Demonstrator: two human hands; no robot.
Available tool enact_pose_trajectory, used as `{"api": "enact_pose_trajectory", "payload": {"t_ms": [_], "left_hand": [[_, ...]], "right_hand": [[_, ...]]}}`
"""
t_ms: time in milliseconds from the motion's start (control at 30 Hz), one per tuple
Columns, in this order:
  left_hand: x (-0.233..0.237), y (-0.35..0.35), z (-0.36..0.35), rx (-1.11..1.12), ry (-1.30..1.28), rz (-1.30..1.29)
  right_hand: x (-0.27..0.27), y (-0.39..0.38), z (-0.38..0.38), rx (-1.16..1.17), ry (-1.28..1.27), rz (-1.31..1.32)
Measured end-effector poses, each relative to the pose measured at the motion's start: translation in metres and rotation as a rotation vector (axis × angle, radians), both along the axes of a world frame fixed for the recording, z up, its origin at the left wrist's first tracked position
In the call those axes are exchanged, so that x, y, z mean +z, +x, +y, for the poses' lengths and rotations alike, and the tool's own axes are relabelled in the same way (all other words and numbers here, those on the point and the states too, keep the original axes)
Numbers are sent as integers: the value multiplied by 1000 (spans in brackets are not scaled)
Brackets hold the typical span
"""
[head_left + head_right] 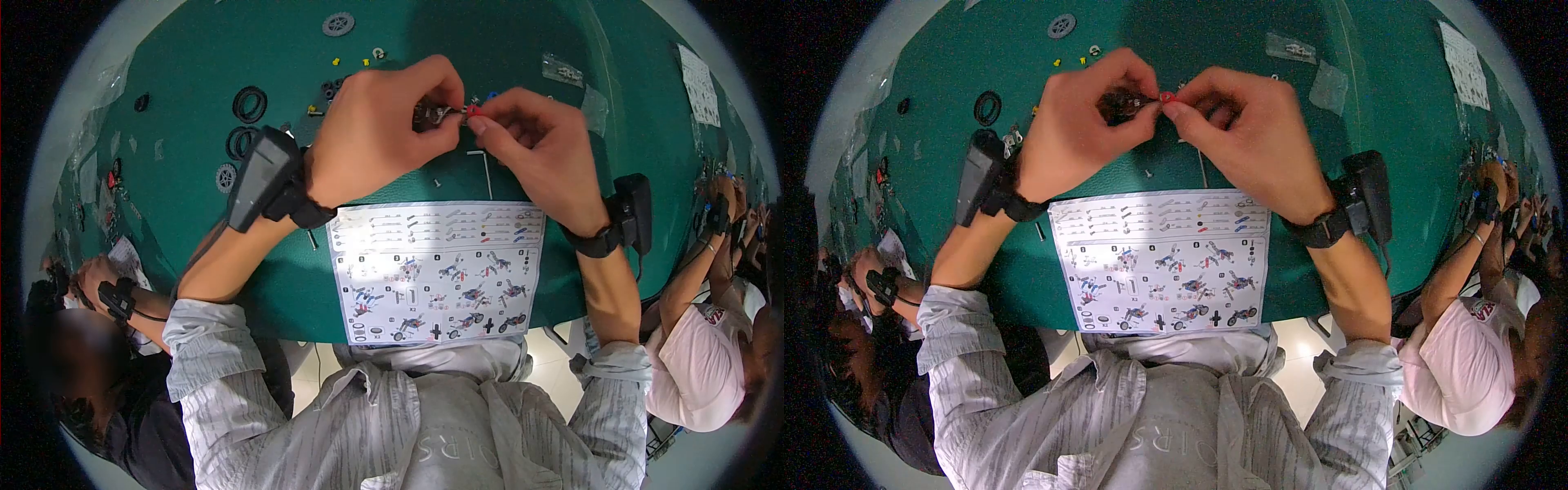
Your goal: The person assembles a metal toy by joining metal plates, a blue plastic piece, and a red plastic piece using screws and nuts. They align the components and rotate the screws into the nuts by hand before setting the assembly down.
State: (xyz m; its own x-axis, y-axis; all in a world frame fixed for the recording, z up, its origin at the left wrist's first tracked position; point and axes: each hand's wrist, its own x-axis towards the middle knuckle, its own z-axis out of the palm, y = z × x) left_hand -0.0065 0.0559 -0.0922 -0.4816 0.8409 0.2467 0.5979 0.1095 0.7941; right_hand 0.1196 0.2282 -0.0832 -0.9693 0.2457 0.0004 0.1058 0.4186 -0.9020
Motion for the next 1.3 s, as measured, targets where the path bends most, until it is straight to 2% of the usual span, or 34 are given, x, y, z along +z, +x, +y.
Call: {"api": "enact_pose_trajectory", "payload": {"t_ms": [300, 733, 1300], "left_hand": [[-6, 2, 0, 1, 138, 389], [-6, -5, 0, -72, 362, 536], [-5, -3, 1, -109, 418, 656]], "right_hand": [[-3, 0, 0, -38, -69, 13], [18, 3, -3, -11, -361, -69], [19, 3, 4, 59, -468, -142]]}}
